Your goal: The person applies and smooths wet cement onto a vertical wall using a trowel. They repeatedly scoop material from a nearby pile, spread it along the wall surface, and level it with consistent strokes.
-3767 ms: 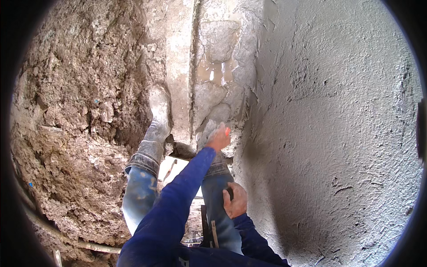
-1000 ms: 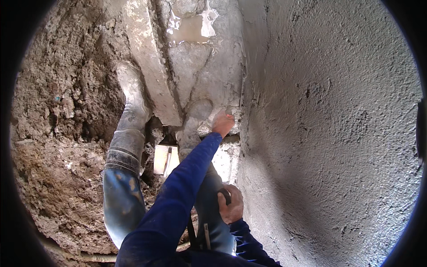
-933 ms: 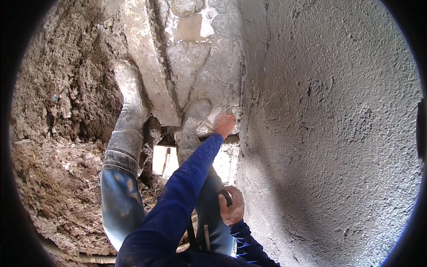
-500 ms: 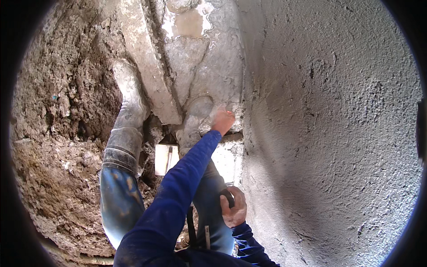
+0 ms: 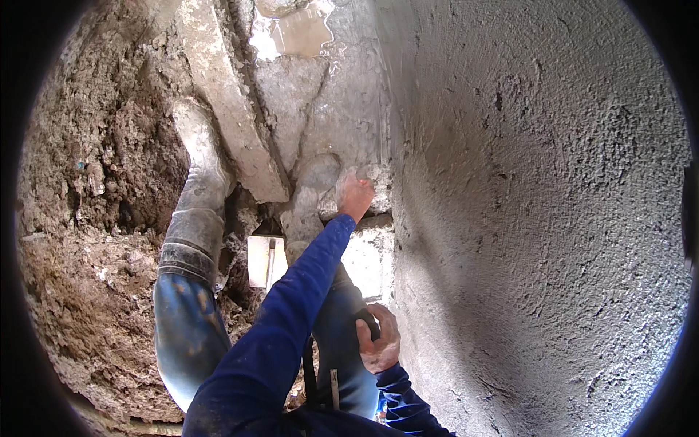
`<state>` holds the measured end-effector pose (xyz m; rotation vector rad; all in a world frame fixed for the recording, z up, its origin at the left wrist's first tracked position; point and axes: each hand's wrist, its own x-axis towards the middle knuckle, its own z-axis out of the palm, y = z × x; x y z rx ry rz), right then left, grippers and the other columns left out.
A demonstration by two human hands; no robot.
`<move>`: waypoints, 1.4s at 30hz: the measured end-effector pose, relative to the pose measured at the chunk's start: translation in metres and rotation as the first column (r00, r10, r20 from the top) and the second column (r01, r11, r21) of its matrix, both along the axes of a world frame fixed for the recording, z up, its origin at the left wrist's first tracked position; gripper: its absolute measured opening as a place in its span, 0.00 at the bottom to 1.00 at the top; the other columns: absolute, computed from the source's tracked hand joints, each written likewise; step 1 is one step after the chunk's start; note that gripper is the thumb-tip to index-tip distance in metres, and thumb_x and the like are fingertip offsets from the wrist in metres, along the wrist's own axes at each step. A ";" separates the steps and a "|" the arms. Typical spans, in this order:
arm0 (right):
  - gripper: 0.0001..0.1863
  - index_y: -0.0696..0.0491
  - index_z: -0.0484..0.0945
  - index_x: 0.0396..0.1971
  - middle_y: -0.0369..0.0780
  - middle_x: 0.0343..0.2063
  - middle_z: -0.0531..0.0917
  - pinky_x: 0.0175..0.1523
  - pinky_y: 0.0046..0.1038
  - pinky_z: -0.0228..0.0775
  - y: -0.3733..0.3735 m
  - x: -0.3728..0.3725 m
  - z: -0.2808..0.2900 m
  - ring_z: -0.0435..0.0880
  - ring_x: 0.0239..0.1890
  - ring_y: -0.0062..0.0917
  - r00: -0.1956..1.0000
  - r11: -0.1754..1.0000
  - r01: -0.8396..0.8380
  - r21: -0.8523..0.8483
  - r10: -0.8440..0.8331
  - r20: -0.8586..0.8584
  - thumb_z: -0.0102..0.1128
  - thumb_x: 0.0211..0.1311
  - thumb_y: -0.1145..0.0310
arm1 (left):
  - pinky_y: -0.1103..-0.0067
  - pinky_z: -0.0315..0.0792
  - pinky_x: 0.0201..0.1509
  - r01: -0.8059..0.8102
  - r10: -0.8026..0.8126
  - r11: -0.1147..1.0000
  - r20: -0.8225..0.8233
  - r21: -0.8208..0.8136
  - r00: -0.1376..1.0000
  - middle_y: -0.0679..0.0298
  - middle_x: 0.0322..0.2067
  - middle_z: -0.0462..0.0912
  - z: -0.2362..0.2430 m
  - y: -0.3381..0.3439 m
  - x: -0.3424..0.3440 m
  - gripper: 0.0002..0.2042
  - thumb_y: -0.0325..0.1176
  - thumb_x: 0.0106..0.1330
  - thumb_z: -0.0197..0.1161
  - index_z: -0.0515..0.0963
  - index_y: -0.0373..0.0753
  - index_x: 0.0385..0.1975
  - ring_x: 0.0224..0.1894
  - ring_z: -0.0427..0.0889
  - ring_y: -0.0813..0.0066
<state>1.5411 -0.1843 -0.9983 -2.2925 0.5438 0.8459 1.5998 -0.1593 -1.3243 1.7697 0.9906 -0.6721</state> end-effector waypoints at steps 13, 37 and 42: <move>0.16 0.59 0.76 0.45 0.52 0.43 0.81 0.54 0.37 0.72 0.005 0.011 0.001 0.80 0.47 0.45 0.999 0.999 -0.032 -0.019 0.031 -0.044 0.64 0.55 0.72 | 0.78 0.68 0.20 -0.230 0.163 0.662 -0.163 -0.713 0.973 0.69 0.22 0.74 -0.046 0.017 -0.005 0.03 0.26 0.61 0.58 0.72 0.40 0.32 0.21 0.74 0.81; 0.17 0.58 0.76 0.44 0.51 0.42 0.81 0.55 0.42 0.70 0.024 0.011 0.001 0.79 0.48 0.47 0.973 0.977 -0.213 0.002 0.212 -0.095 0.66 0.56 0.70 | 0.77 0.73 0.31 -0.086 0.053 0.786 -0.072 -0.613 0.996 0.62 0.22 0.73 0.157 0.042 0.009 0.08 0.27 0.55 0.59 0.71 0.31 0.32 0.28 0.77 0.74; 0.16 0.59 0.76 0.44 0.50 0.43 0.80 0.54 0.39 0.70 0.025 0.013 0.001 0.79 0.46 0.45 0.966 0.969 -0.247 -0.007 0.245 -0.088 0.63 0.57 0.70 | 0.73 0.70 0.19 -0.347 0.203 0.737 -0.299 -0.580 0.932 0.58 0.22 0.76 0.072 0.046 0.052 0.10 0.28 0.54 0.61 0.72 0.30 0.32 0.19 0.77 0.72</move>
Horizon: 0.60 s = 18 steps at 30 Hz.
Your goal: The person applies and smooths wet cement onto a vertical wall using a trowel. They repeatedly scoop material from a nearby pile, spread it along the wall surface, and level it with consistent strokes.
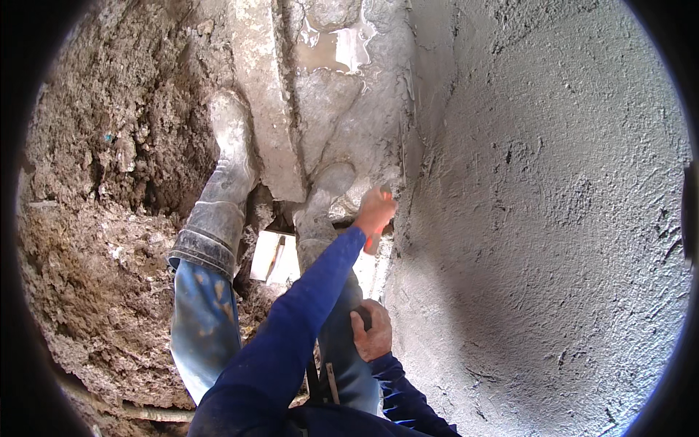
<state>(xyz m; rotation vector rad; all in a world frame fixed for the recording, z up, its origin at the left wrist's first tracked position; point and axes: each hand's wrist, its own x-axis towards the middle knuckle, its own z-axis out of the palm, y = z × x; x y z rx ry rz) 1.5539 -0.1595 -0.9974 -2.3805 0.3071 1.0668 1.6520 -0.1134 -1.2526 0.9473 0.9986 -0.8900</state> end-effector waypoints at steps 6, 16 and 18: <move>0.15 0.58 0.76 0.43 0.50 0.42 0.80 0.54 0.40 0.69 -0.003 -0.001 -0.004 0.79 0.46 0.45 1.000 1.000 0.026 0.018 -0.026 -0.014 0.62 0.58 0.68 | 0.73 0.69 0.19 -0.106 0.110 0.993 0.086 -0.057 0.990 0.60 0.21 0.76 0.040 0.000 0.047 0.13 0.29 0.53 0.62 0.70 0.29 0.34 0.18 0.76 0.70; 0.15 0.58 0.76 0.43 0.49 0.39 0.81 0.51 0.41 0.71 -0.020 -0.024 -0.004 0.79 0.44 0.46 0.990 0.997 -0.067 0.047 0.072 -0.121 0.63 0.56 0.69 | 0.74 0.68 0.20 0.032 -0.033 0.999 0.070 0.012 0.997 0.62 0.17 0.72 0.139 0.003 -0.027 0.07 0.27 0.59 0.58 0.68 0.32 0.33 0.17 0.72 0.74; 0.15 0.57 0.76 0.43 0.48 0.40 0.81 0.51 0.40 0.71 -0.002 -0.018 -0.001 0.79 0.44 0.45 0.998 0.999 -0.030 0.031 0.032 -0.059 0.63 0.56 0.69 | 0.77 0.67 0.19 -0.024 0.024 1.000 -0.018 -0.019 1.000 0.65 0.22 0.73 0.095 0.002 -0.044 0.08 0.27 0.59 0.60 0.70 0.34 0.35 0.17 0.70 0.79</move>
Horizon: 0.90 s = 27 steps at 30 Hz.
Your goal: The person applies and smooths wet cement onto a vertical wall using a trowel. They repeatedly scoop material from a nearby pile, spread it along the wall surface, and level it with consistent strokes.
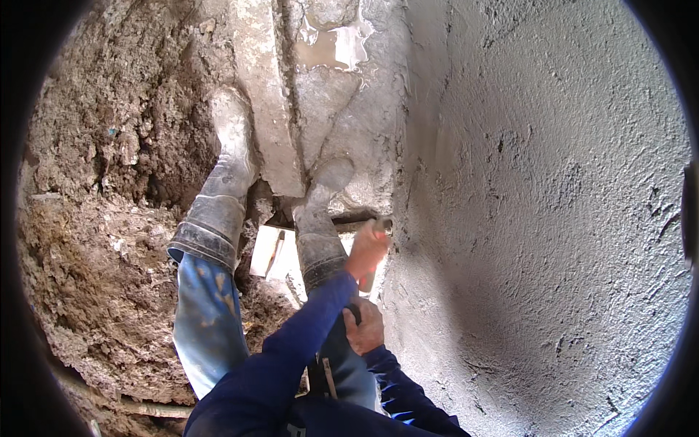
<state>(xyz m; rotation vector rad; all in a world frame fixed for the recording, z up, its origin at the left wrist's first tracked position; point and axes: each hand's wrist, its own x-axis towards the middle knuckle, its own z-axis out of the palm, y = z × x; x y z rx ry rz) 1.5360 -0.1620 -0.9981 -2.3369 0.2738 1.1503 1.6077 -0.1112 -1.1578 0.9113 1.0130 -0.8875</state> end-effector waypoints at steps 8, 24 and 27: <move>0.13 0.55 0.77 0.42 0.46 0.39 0.82 0.50 0.41 0.70 -0.001 -0.017 -0.001 0.80 0.43 0.43 1.000 0.999 0.019 -0.045 -0.018 0.020 0.61 0.57 0.69 | 0.77 0.65 0.16 -0.281 0.177 0.911 -0.330 -0.303 0.927 0.66 0.16 0.71 -0.040 -0.056 -0.009 0.06 0.25 0.55 0.63 0.71 0.38 0.21 0.15 0.71 0.76; 0.12 0.56 0.76 0.40 0.48 0.37 0.81 0.46 0.43 0.69 -0.023 -0.045 -0.009 0.79 0.41 0.45 0.997 0.998 -0.070 0.005 0.070 -0.017 0.61 0.56 0.70 | 0.78 0.70 0.24 0.199 -0.181 0.980 0.366 -0.013 0.913 0.61 0.23 0.75 0.087 0.014 0.064 0.11 0.30 0.61 0.57 0.69 0.32 0.39 0.22 0.74 0.76; 0.13 0.57 0.76 0.41 0.49 0.39 0.81 0.48 0.43 0.70 -0.009 -0.030 -0.004 0.79 0.42 0.46 1.000 1.000 0.026 -0.004 -0.026 0.009 0.61 0.56 0.70 | 0.80 0.71 0.25 -0.074 0.077 0.989 0.017 -0.129 0.997 0.63 0.25 0.77 0.057 0.016 0.044 0.12 0.25 0.61 0.61 0.71 0.33 0.43 0.24 0.75 0.80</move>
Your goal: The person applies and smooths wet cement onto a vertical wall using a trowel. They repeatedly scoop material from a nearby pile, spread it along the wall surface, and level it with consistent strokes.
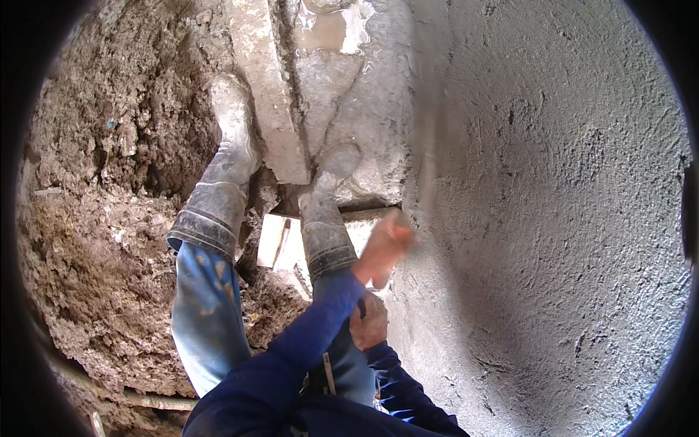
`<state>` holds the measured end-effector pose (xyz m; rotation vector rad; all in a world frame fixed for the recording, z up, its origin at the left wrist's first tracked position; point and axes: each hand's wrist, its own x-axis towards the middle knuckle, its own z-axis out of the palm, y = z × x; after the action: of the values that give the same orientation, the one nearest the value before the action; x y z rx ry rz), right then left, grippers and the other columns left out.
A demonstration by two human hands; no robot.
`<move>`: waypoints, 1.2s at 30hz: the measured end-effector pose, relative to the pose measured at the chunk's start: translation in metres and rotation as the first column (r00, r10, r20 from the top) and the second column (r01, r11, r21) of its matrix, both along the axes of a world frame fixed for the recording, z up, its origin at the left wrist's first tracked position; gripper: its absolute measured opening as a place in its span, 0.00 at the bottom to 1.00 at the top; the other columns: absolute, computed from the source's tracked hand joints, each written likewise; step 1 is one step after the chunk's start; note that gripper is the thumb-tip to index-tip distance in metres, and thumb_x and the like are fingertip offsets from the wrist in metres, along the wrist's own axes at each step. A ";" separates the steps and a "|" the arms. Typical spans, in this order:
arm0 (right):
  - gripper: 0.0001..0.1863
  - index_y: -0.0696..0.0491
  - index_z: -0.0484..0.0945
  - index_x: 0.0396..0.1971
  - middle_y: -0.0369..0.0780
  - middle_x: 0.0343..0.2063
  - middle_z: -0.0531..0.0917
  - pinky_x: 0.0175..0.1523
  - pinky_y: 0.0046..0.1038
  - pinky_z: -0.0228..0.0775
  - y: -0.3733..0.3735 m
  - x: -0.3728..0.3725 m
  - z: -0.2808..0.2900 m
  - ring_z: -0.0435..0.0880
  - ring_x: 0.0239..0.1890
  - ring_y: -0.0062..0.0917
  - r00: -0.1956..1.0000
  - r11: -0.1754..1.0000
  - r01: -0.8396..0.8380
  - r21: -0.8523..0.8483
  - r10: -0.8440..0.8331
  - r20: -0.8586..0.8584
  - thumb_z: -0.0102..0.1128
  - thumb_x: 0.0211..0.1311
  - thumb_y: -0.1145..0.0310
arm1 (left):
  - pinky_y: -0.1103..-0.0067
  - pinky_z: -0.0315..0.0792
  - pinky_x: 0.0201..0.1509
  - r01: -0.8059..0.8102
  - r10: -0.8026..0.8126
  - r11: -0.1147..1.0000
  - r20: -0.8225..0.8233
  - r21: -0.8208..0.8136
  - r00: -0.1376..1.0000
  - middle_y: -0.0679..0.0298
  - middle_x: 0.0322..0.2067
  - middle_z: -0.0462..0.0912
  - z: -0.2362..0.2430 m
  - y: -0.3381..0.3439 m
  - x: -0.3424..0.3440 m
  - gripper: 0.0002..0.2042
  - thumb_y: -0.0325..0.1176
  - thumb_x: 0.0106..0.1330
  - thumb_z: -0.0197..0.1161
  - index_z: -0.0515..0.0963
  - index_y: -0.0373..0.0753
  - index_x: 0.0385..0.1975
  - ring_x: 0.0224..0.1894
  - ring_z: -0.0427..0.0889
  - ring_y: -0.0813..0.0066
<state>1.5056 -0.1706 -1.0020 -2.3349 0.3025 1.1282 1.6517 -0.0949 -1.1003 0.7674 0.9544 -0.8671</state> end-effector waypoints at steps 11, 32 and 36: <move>0.13 0.56 0.77 0.44 0.46 0.41 0.82 0.55 0.40 0.69 0.004 0.021 0.004 0.79 0.47 0.44 0.997 0.997 0.062 -0.041 -0.063 -0.035 0.61 0.59 0.71 | 0.60 0.74 0.39 0.255 -0.345 0.758 0.037 0.601 0.938 0.44 0.31 0.82 -0.236 -0.035 -0.065 0.21 0.40 0.59 0.56 0.72 0.33 0.48 0.36 0.82 0.46; 0.14 0.58 0.77 0.44 0.49 0.42 0.81 0.54 0.40 0.70 -0.004 0.022 0.004 0.79 0.46 0.45 0.989 0.990 0.140 -0.037 -0.141 -0.046 0.61 0.59 0.69 | 0.78 0.66 0.21 0.120 -0.131 0.985 0.086 0.126 0.988 0.68 0.19 0.70 -0.154 -0.089 -0.061 0.05 0.24 0.57 0.57 0.69 0.36 0.31 0.21 0.71 0.81; 0.14 0.58 0.77 0.43 0.50 0.42 0.81 0.54 0.40 0.69 0.002 0.020 0.003 0.78 0.46 0.46 0.993 0.993 0.113 -0.022 -0.114 -0.043 0.60 0.59 0.68 | 0.79 0.68 0.23 0.135 -0.130 0.990 0.106 -0.045 0.986 0.67 0.20 0.72 -0.108 -0.059 -0.072 0.08 0.24 0.57 0.58 0.71 0.34 0.36 0.22 0.73 0.81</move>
<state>1.5258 -0.1681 -0.9991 -2.2811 0.4587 1.1278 1.5797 -0.1537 -1.2081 0.8303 0.7931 -0.9551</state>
